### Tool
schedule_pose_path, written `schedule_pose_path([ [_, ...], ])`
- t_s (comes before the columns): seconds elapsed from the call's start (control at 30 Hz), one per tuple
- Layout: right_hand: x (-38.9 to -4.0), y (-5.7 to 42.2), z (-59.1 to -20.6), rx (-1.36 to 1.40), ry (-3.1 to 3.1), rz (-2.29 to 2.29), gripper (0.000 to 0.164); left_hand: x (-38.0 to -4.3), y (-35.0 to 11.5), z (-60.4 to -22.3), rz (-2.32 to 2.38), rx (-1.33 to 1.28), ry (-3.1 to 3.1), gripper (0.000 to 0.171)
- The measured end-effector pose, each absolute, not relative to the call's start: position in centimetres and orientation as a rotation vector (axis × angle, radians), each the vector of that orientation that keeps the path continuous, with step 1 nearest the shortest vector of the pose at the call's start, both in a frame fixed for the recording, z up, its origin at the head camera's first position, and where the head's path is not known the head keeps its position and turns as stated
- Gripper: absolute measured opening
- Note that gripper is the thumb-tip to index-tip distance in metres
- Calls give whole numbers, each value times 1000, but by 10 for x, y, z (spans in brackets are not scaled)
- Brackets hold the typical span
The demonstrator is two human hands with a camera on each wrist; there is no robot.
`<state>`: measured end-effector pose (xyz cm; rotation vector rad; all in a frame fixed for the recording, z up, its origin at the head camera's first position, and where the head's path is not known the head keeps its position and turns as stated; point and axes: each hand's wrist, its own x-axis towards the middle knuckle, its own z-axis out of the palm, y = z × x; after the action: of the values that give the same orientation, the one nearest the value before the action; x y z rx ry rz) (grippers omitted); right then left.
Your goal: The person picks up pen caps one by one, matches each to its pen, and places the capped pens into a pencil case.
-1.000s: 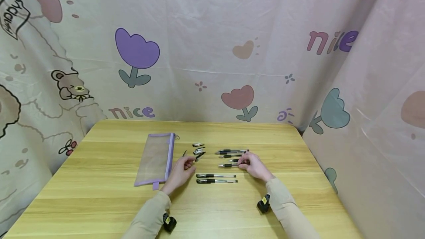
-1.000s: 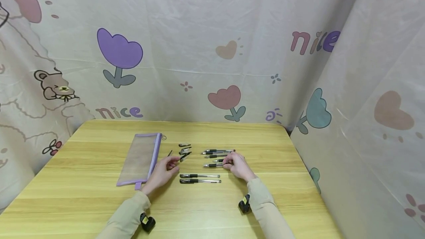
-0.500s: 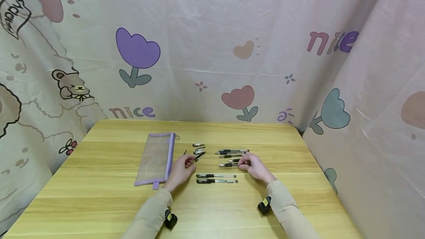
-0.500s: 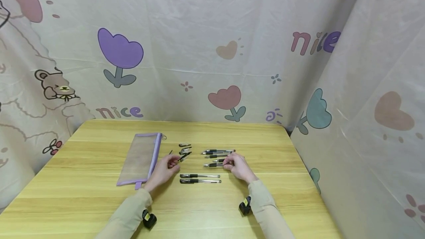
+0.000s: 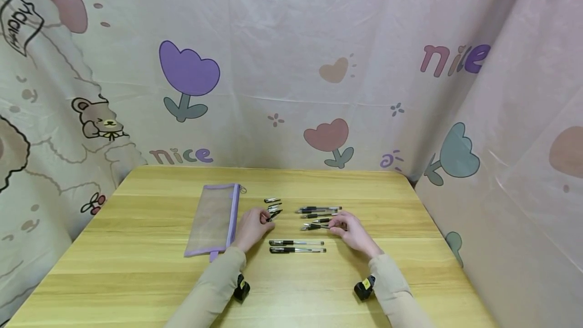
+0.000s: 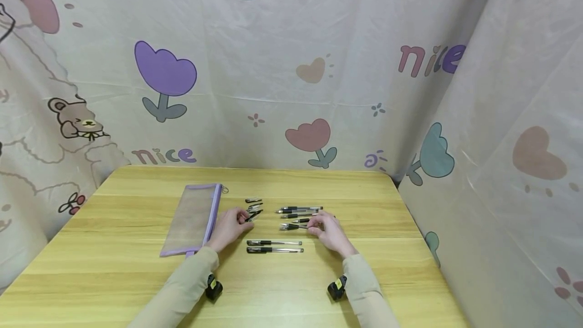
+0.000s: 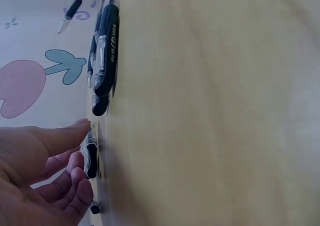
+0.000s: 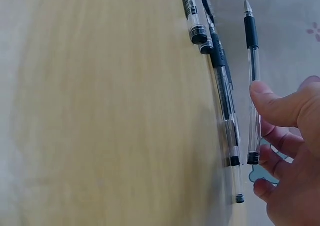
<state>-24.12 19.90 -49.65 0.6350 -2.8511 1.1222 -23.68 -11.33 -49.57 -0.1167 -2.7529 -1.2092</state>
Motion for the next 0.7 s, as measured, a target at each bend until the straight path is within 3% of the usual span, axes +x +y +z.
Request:
schedule_pose_path([
  [0.7, -237, 202, -500, 600, -2878, 1142, 7, -245, -104, -495, -1105, -142, -2750, 10],
])
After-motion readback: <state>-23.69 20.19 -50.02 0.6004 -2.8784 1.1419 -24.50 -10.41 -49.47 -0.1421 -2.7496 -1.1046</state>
